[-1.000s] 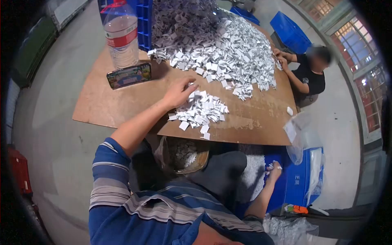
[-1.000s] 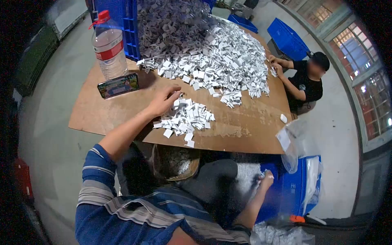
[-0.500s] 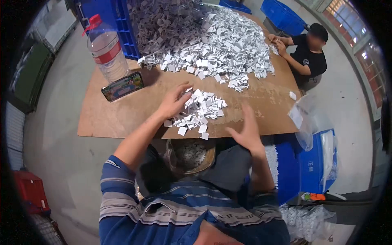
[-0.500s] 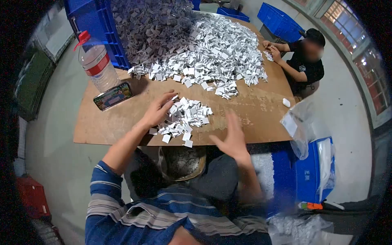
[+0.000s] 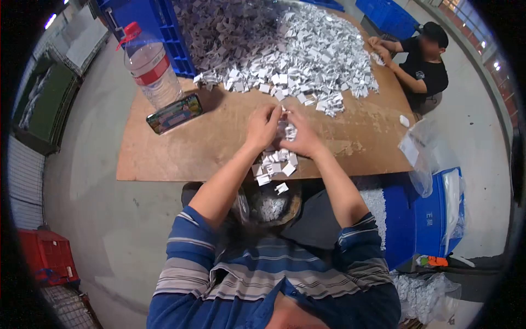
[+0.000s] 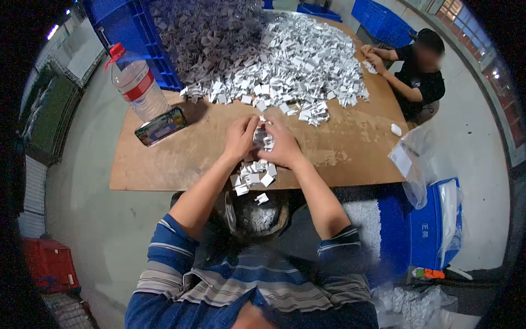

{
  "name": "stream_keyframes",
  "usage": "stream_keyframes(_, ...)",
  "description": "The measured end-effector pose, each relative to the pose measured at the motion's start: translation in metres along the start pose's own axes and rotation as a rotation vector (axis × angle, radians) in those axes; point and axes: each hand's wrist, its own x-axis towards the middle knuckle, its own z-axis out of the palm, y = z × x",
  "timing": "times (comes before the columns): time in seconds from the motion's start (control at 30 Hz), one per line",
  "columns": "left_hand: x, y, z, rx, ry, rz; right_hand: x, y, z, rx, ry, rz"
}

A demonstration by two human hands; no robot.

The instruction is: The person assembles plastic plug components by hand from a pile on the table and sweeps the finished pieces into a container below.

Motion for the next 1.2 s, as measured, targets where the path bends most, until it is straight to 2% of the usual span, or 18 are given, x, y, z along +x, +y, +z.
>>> stream_keyframes(0.07, -0.004, -0.011, -0.004, -0.009, -0.03, -0.058, -0.001, 0.011, 0.002, 0.098, 0.083, -0.008)
stream_keyframes(0.13, -0.003, -0.023, -0.01, -0.327, -0.01, -0.109, -0.004, 0.012, 0.0, 0.26, 0.166, -0.052)
stream_keyframes(0.2, -0.001, -0.032, -0.017, -0.645, 0.02, -0.139, -0.006, 0.026, -0.002, 0.419, 0.187, 0.053)
stream_keyframes(0.27, -0.002, -0.025, -0.031, -0.643, 0.05, -0.178, -0.011, 0.021, -0.011, 0.605, 0.205, 0.208)
stream_keyframes(0.3, -0.002, -0.025, -0.034, -0.637, 0.056, -0.172, -0.016, 0.02, -0.016, 0.61, 0.204, 0.198)
stream_keyframes(0.37, -0.003, -0.025, -0.05, 0.095, -0.074, 0.07, -0.021, 0.02, -0.02, 0.67, 0.275, 0.245)
stream_keyframes(0.43, -0.003, -0.024, -0.055, 0.272, -0.291, 0.043, -0.019, 0.035, -0.014, 0.539, 0.266, 0.04)
stream_keyframes(0.47, 0.0, -0.009, -0.056, 0.42, -0.277, 0.329, -0.015, 0.031, -0.017, 0.414, 0.198, -0.022)
stream_keyframes(0.53, 0.007, -0.033, -0.029, 0.429, -0.214, 0.465, -0.009, 0.02, -0.01, 0.203, 0.158, -0.025)
stream_keyframes(0.63, 0.008, -0.001, -0.022, 0.454, -0.252, 0.44, 0.001, 0.015, -0.002, 0.103, 0.166, -0.08)
stream_keyframes(0.73, 0.006, 0.003, -0.015, 0.273, -0.296, 0.416, 0.0, 0.019, -0.007, 0.124, 0.202, -0.077)
stream_keyframes(0.8, 0.003, 0.004, -0.016, 0.165, -0.338, 0.252, -0.005, 0.025, -0.008, 0.169, 0.241, -0.106)
stream_keyframes(0.87, -0.002, 0.003, -0.017, 0.057, -0.387, 0.085, -0.009, 0.03, -0.009, 0.246, 0.435, 0.012)
stream_keyframes(0.9, -0.004, 0.001, -0.015, 0.055, -0.383, 0.084, -0.008, 0.033, -0.008, 0.245, 0.431, 0.01)
stream_keyframes(1.03, -0.005, -0.012, 0.001, 0.19, -0.016, 0.38, -0.004, 0.044, -0.005, 0.131, 0.495, 0.167)
stream_keyframes(1.1, -0.001, -0.015, 0.003, 0.19, -0.032, 0.404, 0.0, 0.027, -0.008, -0.041, 0.284, 0.188)
stream_keyframes(1.13, 0.001, -0.015, 0.002, 0.195, -0.05, 0.426, 0.002, 0.022, -0.007, -0.047, 0.289, 0.19)
stream_keyframes(1.2, 0.004, -0.014, 0.002, 0.205, -0.089, 0.473, 0.006, 0.015, -0.008, 0.061, 0.107, 0.012)
